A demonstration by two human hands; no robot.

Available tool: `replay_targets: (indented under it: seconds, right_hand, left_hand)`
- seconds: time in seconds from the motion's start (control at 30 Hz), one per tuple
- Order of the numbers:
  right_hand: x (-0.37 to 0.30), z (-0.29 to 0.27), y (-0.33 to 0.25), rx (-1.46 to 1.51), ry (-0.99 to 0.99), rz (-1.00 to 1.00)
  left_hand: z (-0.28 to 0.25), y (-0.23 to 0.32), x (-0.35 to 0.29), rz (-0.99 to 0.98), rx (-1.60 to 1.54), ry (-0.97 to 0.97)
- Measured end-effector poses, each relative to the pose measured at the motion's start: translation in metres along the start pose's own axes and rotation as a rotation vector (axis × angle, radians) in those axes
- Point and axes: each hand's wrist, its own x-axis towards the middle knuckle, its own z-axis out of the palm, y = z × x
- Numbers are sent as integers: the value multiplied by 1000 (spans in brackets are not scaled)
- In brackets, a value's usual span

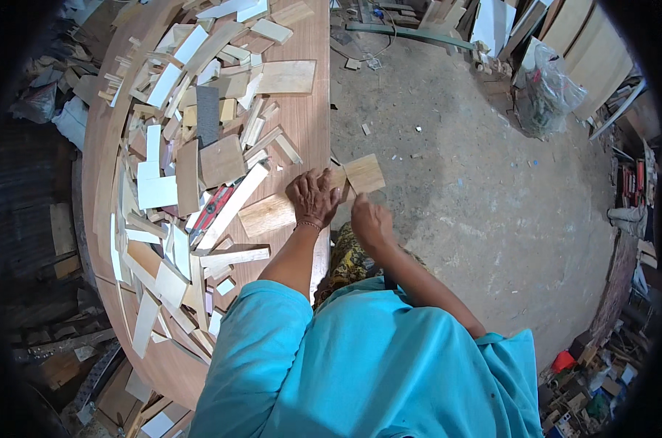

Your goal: Marking a piece of wood with a pencil and then cutting it with a small saw on a workbench.

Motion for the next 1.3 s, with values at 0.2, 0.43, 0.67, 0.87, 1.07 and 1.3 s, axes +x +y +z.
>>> replay_targets:
  seconds: [0.2,0.43,0.67,0.87,1.07,1.3]
  right_hand:
    - [-18,-8,3,18,-162,158]
    - [14,17,3,173,-31,93]
    - [-27,-5,7,164,-21,92]
    - [20,13,3,101,-3,67]
    - [-47,-23,7,47,-46,137]
    - [-42,-10,15,13,-6,94]
  left_hand:
    - [-3,3,2,28,14,23]
    - [8,-3,-1,-16,6,-48]
    - [-5,5,-2,-17,42,-67]
    - [-8,10,6,-51,-28,-128]
    - [-17,6,1,-21,19,-105]
    - [-6,10,9,37,102,-131]
